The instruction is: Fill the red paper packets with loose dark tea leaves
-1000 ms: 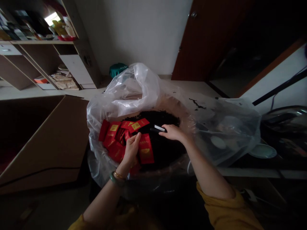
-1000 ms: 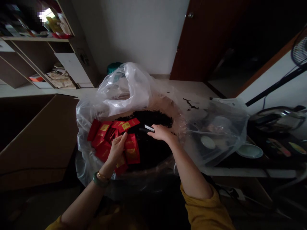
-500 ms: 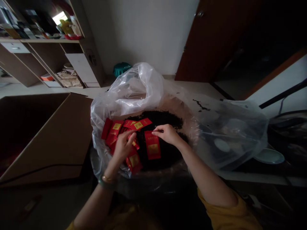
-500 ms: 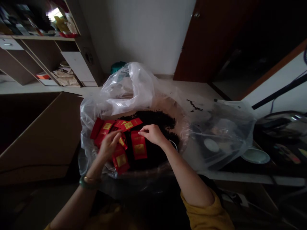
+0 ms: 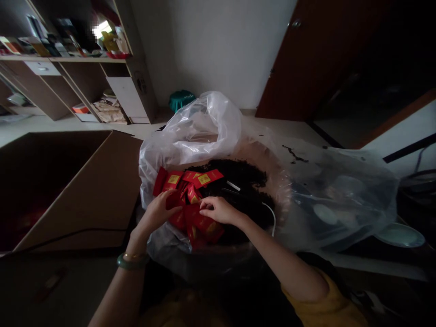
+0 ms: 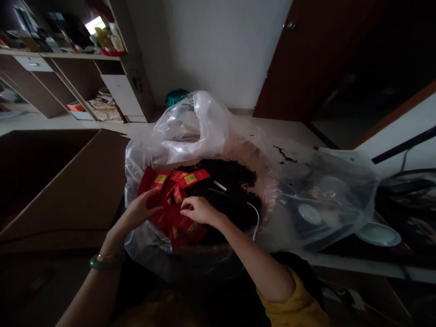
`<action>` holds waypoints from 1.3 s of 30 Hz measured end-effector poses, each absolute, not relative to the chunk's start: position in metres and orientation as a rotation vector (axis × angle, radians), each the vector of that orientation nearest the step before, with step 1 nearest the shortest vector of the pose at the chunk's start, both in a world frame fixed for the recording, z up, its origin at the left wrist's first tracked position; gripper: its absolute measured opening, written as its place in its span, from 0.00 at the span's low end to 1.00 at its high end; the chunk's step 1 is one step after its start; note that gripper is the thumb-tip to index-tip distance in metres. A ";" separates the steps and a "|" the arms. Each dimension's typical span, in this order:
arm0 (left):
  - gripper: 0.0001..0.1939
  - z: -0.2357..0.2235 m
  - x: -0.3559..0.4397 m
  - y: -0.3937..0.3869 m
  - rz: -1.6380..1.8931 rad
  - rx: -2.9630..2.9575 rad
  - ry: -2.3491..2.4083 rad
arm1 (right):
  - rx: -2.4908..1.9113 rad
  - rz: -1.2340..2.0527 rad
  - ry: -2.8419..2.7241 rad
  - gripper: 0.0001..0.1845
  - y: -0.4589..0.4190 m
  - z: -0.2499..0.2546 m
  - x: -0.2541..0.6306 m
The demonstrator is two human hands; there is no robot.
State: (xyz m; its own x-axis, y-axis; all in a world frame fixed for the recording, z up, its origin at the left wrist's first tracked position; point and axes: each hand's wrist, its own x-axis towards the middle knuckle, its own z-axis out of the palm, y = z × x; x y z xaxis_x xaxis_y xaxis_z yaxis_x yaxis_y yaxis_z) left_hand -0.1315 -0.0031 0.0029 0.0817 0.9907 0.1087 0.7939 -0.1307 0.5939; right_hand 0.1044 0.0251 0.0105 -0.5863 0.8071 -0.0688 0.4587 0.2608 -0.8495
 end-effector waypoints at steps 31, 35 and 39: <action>0.06 0.027 -0.096 -0.023 0.419 2.067 1.584 | -1.235 1.195 -1.888 0.29 0.028 -0.006 0.094; 0.06 0.029 -0.097 -0.026 0.470 2.076 1.564 | -1.351 0.858 -2.140 0.35 0.029 -0.014 0.092; 0.05 0.034 -0.096 -0.025 0.511 2.071 1.591 | -1.371 0.963 -2.129 0.38 0.030 -0.024 0.084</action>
